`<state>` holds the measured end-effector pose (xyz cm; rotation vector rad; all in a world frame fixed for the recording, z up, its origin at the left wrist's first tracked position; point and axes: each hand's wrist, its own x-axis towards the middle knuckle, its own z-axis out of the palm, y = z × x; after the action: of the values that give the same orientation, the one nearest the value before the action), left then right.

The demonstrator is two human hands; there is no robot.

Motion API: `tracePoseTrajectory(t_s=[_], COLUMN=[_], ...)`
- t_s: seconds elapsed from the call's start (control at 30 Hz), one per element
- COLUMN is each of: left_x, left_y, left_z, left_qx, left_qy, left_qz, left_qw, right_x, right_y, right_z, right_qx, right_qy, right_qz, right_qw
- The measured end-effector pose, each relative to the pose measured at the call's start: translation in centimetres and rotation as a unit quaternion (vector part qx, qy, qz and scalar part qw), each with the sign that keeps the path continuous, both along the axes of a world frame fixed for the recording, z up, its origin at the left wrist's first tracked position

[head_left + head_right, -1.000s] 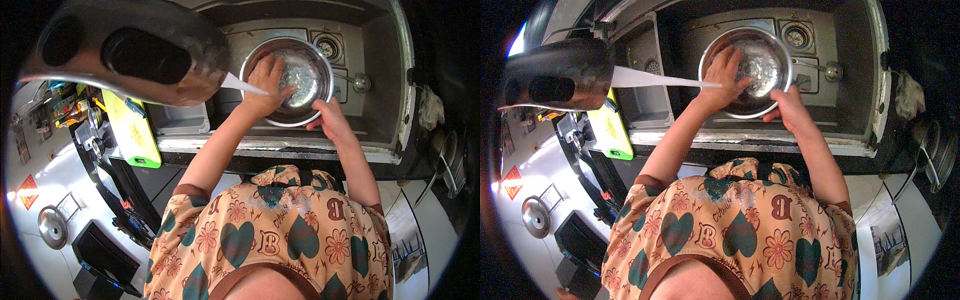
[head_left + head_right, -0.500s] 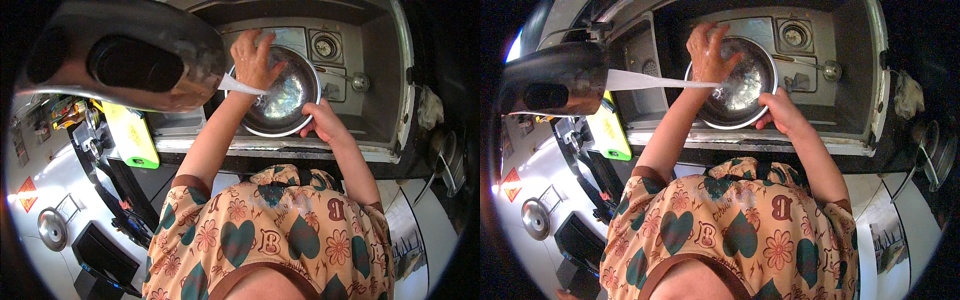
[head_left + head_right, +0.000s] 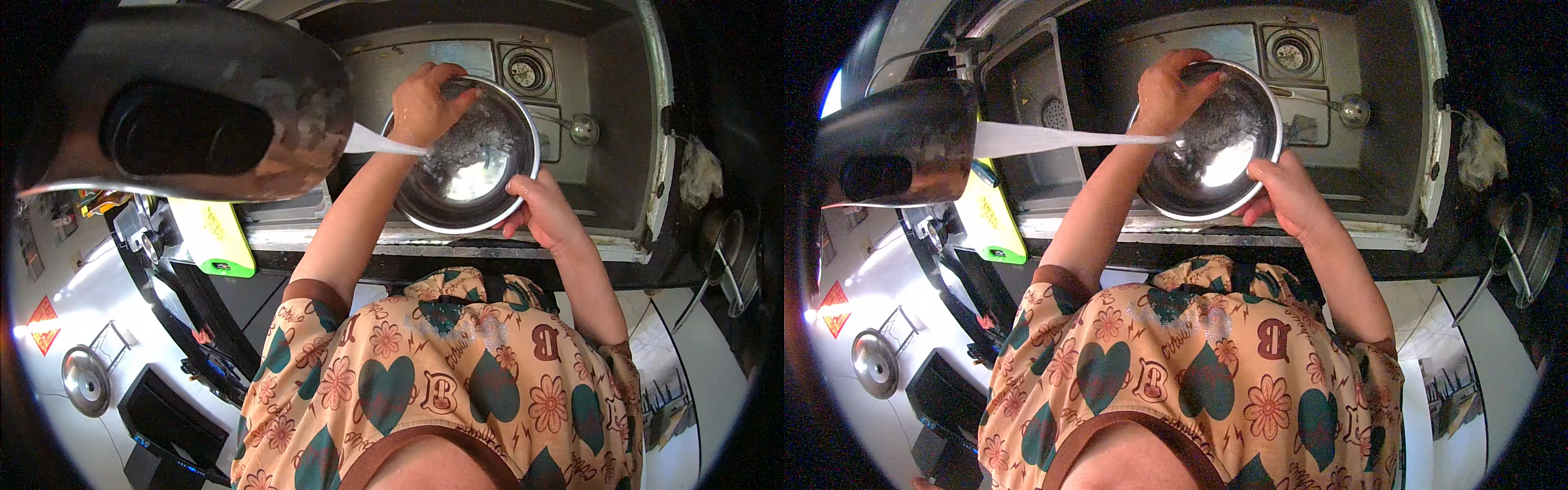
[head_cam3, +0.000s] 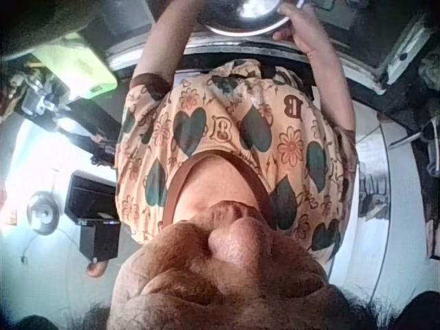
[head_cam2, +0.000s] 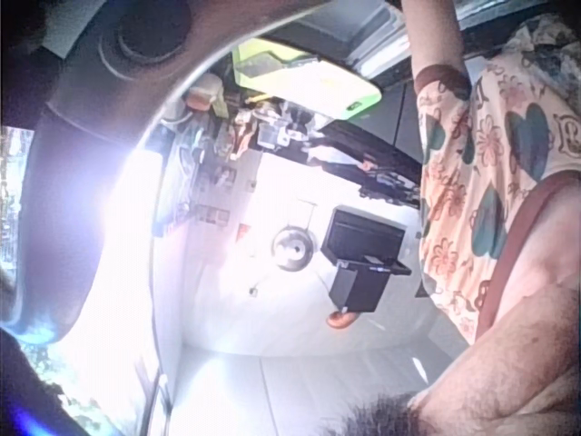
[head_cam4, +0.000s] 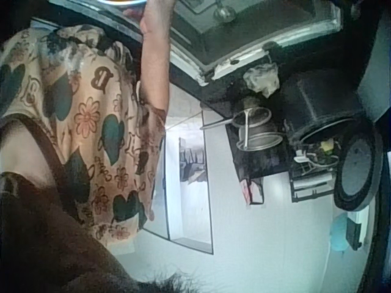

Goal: The person stirs chopped garlic in a wok on the stove, then moves to the sink to wash a metal bowl under running water using a sponge. The bowl is rinsed and scrubbed repeatedly until the end of the clip.

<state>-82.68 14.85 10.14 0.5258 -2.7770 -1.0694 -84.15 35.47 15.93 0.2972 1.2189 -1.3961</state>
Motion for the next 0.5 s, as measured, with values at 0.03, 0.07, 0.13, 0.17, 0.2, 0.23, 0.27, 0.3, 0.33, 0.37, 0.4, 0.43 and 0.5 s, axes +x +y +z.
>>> tracePoseTrajectory(t_s=[0.03, 0.07, 0.13, 0.17, 0.2, 0.23, 0.27, 0.3, 0.33, 0.37, 0.4, 0.43, 0.5], left_x=[-0.1, -0.3, -0.3, -0.3, -0.5, -0.7, -0.6, -0.5, -0.3, -0.2, 0.1, 0.4, 0.5], left_y=[-0.5, -0.7, -0.5, -0.2, 0.5, 1.2, 1.5, 1.2, 0.7, 0.1, -0.5, -1.1, -1.4], left_z=[-1.1, -1.4, -1.9, -1.9, -1.0, 0.2, 1.1, 0.7, -0.1, -0.9, -1.7, -2.5, -2.8], left_qx=[0.007, 0.015, 0.023, 0.028, -0.019, -0.066, -0.116, -0.086, -0.056, -0.025, -0.017, -0.009, 0.006], left_qy=[0.024, 0.049, 0.072, 0.083, 0.068, 0.054, 0.039, 0.041, 0.043, 0.044, 0.035, 0.026, 0.036], left_qz=[-0.015, -0.032, -0.02, -0.016, -0.015, -0.013, -0.007, -0.017, -0.026, -0.036, -0.041, -0.046, -0.057], left_qw=[1.0, 0.998, 0.997, 0.996, 0.997, 0.996, 0.992, 0.995, 0.997, 0.998, 0.998, 0.999, 0.998], right_x=[0.0, -0.1, 0.3, 0.4, 0.6, 0.7, 0.8, 0.7, 0.7, 0.5, 0.5, 0.6, 1.2], right_y=[0.2, 0.2, -0.1, -0.3, -0.5, -0.7, -0.8, -0.8, -0.6, -0.5, -0.5, -0.6, -0.8], right_z=[0.0, -0.1, 0.4, 0.6, 0.6, 0.4, 0.3, 0.2, 0.2, 0.2, 0.3, 0.3, 0.2], right_qx=[-0.003, -0.005, 0.004, 0.009, 0.009, 0.008, 0.004, 0.006, 0.002, -0.002, -0.008, -0.007, 0.001], right_qy=[-0.002, -0.004, 0.009, 0.015, 0.017, 0.019, 0.019, 0.006, -0.001, -0.008, -0.013, -0.017, -0.022], right_qz=[-0.001, -0.003, -0.017, -0.026, -0.024, -0.022, -0.015, -0.009, -0.012, -0.015, -0.018, -0.014, -0.008], right_qw=[1.0, 1.0, 1.0, 1.0, 1.0, 1.0, 1.0, 1.0, 1.0, 1.0, 1.0, 1.0, 1.0])
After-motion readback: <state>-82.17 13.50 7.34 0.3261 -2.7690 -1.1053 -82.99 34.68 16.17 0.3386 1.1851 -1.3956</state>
